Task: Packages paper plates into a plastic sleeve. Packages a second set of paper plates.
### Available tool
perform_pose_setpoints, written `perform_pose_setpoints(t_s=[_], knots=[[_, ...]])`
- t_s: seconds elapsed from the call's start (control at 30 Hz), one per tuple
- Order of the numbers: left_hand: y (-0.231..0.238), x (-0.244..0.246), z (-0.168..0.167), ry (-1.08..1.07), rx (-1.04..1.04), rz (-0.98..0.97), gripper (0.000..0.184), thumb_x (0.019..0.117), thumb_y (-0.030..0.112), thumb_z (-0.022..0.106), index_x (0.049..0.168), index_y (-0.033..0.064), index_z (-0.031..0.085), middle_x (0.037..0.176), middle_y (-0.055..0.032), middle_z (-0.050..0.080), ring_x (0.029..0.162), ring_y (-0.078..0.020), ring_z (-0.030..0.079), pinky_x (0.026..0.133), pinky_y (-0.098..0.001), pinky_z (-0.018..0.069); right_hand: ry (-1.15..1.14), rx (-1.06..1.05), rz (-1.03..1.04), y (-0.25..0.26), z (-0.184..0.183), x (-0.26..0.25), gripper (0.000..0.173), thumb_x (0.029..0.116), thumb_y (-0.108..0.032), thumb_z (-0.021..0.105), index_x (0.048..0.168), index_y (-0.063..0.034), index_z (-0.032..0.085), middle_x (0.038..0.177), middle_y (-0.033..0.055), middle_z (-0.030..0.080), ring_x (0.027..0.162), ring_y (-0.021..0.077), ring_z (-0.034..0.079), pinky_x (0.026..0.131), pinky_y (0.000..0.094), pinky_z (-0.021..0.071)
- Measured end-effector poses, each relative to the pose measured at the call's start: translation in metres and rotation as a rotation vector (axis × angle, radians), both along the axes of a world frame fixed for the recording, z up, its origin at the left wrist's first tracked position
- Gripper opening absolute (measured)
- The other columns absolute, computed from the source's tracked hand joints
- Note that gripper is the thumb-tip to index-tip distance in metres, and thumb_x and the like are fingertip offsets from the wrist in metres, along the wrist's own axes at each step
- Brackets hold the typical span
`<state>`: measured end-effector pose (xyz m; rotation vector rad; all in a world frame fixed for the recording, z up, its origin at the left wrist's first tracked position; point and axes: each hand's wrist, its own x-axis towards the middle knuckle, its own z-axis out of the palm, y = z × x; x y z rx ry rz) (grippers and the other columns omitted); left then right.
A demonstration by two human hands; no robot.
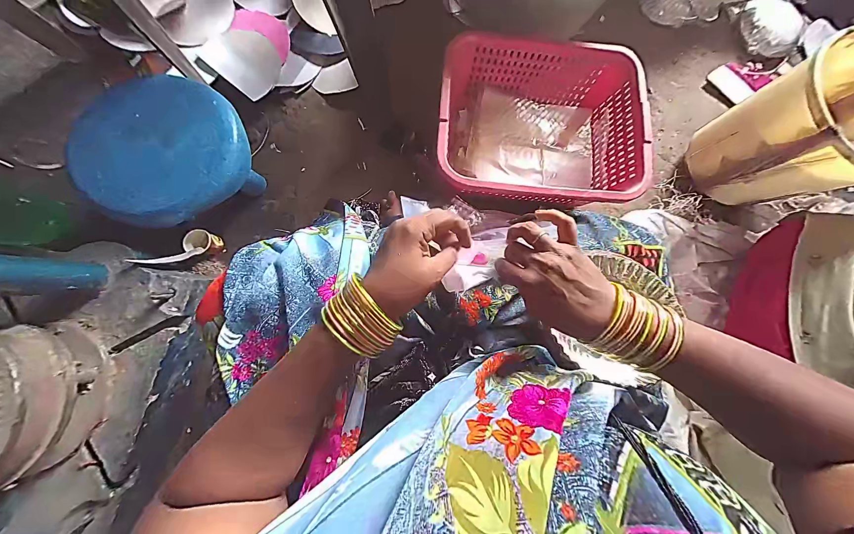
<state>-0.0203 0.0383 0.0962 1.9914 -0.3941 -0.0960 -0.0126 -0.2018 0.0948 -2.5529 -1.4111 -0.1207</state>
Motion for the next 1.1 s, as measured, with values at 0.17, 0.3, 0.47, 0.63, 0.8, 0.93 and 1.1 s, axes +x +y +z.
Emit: perform_pose_setpoints(t_s=[0.17, 0.3, 0.47, 0.63, 0.8, 0.93, 1.1], knots=[[0.003, 0.006, 0.02, -0.391, 0.654, 0.164, 0.014, 0.0861, -0.007, 0.064, 0.09, -0.002, 0.076, 0.096, -0.0234, 0.065, 0.086, -0.0417, 0.066, 0.071, -0.0531, 0.0545, -0.072, -0.12, -0.059, -0.004, 0.023, -0.016, 0.019, 0.0868, 0.006, 0.056, 0.08, -0.0063, 0.069, 0.084, 0.0112, 0.07, 0.112, 0.036, 0.064, 0.114, 0.0632, 0.0263], [-0.013, 0.003, 0.021, -0.413, 0.665, 0.293, 0.018, 0.0899, 0.0, 0.06, 0.098, -0.0064, 0.074, 0.103, -0.0233, 0.067, 0.078, -0.0368, 0.069, 0.064, -0.0488, 0.0567, -0.179, -0.161, -0.027, 0.007, 0.031, -0.031, 0.019, 0.0915, 0.004, 0.052, 0.088, -0.0061, 0.067, 0.12, 0.0123, 0.071, 0.109, 0.0284, 0.065, 0.093, 0.0502, 0.0414], [-0.032, -0.001, 0.028, -0.277, 0.606, 0.427, 0.046, 0.0847, 0.016, 0.079, 0.119, -0.0112, 0.064, 0.122, -0.0248, 0.058, 0.068, -0.0268, 0.067, 0.058, -0.0411, 0.0573, 0.198, -0.444, -0.11, 0.021, 0.052, -0.037, 0.016, 0.0925, 0.005, 0.052, 0.101, 0.0087, 0.066, 0.098, 0.0263, 0.065, 0.067, 0.0362, 0.067, 0.051, 0.0436, 0.0516], [-0.034, -0.005, 0.019, -0.418, 0.681, 0.334, 0.049, 0.0802, -0.007, 0.069, 0.129, -0.009, 0.064, 0.133, -0.0262, 0.059, 0.076, -0.034, 0.071, 0.064, -0.0463, 0.0584, 0.437, -0.385, -0.091, 0.003, 0.072, -0.027, 0.032, 0.1004, -0.012, 0.049, 0.125, 0.0031, 0.063, 0.105, 0.0232, 0.066, 0.076, 0.0386, 0.068, 0.059, 0.0509, 0.053], [-0.043, -0.014, 0.031, -0.365, 0.573, 0.148, 0.054, 0.0795, -0.004, 0.073, 0.133, -0.0042, 0.064, 0.14, -0.0229, 0.057, 0.073, -0.0295, 0.071, 0.058, -0.0429, 0.0578, 0.154, 0.155, -0.003, 0.019, 0.075, -0.028, 0.03, 0.0862, -0.004, 0.056, 0.11, -0.0017, 0.073, 0.121, 0.0167, 0.069, 0.101, 0.0289, 0.071, 0.074, 0.0394, 0.059], [-0.033, -0.019, 0.033, -0.459, 0.571, 0.172, 0.05, 0.0823, -0.007, 0.058, 0.131, -0.0035, 0.065, 0.14, -0.0212, 0.059, 0.074, -0.0295, 0.069, 0.059, -0.0437, 0.0565, 0.391, -0.362, -0.275, 0.015, 0.043, 0.001, 0.021, 0.0941, 0.001, 0.058, 0.113, 0.0082, 0.066, 0.109, 0.0243, 0.065, 0.104, 0.04, 0.066, 0.083, 0.0511, 0.0541], [-0.042, -0.034, 0.03, -0.571, 0.558, 0.122, 0.046, 0.0852, -0.003, 0.057, 0.13, -0.0031, 0.067, 0.137, -0.0213, 0.061, 0.074, -0.029, 0.07, 0.056, -0.0411, 0.0553, 0.307, -0.187, -0.151, 0.028, 0.044, 0.0, 0.025, 0.0899, 0.003, 0.063, 0.114, 0.0042, 0.068, 0.107, 0.0196, 0.067, 0.096, 0.0336, 0.069, 0.077, 0.0465, 0.0562]])
